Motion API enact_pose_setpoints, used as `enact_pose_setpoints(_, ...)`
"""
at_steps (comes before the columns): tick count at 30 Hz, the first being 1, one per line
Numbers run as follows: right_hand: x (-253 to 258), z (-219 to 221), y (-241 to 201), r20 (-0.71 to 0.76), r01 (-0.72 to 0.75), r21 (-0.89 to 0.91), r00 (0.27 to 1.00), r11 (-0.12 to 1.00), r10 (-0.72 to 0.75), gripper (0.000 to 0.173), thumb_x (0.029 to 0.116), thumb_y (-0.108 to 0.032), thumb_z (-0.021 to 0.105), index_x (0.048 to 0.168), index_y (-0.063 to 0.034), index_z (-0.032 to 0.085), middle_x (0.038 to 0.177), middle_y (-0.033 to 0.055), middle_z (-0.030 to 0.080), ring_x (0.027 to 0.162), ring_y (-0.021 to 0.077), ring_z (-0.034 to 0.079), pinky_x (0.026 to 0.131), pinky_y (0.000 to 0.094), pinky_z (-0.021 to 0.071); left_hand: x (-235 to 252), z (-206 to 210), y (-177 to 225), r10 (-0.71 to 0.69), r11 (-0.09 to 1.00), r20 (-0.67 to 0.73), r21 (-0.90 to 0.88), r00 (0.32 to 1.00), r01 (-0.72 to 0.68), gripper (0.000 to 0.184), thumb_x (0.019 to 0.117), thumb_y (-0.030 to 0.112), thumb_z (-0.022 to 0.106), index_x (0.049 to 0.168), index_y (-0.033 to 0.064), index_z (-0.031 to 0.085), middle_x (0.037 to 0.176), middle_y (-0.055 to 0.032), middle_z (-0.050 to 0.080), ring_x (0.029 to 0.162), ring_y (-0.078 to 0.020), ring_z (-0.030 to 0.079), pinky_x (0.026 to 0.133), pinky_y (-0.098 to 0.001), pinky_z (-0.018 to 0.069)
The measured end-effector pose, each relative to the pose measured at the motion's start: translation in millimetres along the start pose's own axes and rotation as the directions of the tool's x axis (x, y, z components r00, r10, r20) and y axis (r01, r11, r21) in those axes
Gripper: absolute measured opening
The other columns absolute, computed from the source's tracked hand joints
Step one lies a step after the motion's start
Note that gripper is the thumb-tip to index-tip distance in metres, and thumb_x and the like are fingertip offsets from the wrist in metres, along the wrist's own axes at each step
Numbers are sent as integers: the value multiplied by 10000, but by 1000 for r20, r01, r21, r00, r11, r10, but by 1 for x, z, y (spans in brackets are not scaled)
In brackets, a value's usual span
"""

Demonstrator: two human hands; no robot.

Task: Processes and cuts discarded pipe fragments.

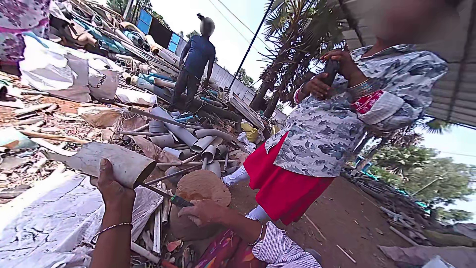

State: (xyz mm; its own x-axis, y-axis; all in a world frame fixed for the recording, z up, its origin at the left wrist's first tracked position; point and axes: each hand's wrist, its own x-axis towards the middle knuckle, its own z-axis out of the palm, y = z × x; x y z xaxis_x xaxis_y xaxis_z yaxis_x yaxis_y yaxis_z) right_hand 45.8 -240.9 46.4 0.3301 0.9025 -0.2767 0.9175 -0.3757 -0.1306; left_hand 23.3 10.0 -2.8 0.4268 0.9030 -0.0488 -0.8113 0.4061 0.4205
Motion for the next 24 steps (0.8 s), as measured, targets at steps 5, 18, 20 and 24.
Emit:
enact_pose_setpoints(5,3,2,3,0,15,-7,1000,1000,-15,371,1004,-35,545,1363,-46,637,1227,308,643,1140,462,631,972,584,489,1,-1,0,-2,1000,-14,2,1000,2,549,1098,253,419,1576,86,206,1405,-102,531,1204,-130,608,1002,-327,533)
enact_pose_setpoints(18,3,2,3,22,-8,-3,1000,1000,8,366,1016,-47,538,1370,-49,630,1223,317,628,1126,464,626,964,586,486,-1,1,1,-3,1000,0,-11,1000,3,482,1106,255,400,1538,79,281,1338,-81,581,1150,-115,636,976,-319,547)
enact_pose_setpoints(20,2,1,3,10,2,-1,1000,1000,-2,364,1010,-39,542,1362,-45,636,1203,322,634,1111,468,631,955,588,488,-1,1,0,1,1000,6,-10,1000,-1,491,1106,256,398,1545,75,274,1342,-80,577,1148,-114,635,979,-315,545)
enact_pose_setpoints(24,3,1,2,19,-5,-8,1000,1000,6,370,1009,-42,545,1368,-55,634,1208,315,635,1111,463,633,950,586,491,0,1,0,-3,1000,-2,-15,1000,3,502,1107,263,400,1555,85,258,1367,-87,568,1169,-125,631,984,-324,544)
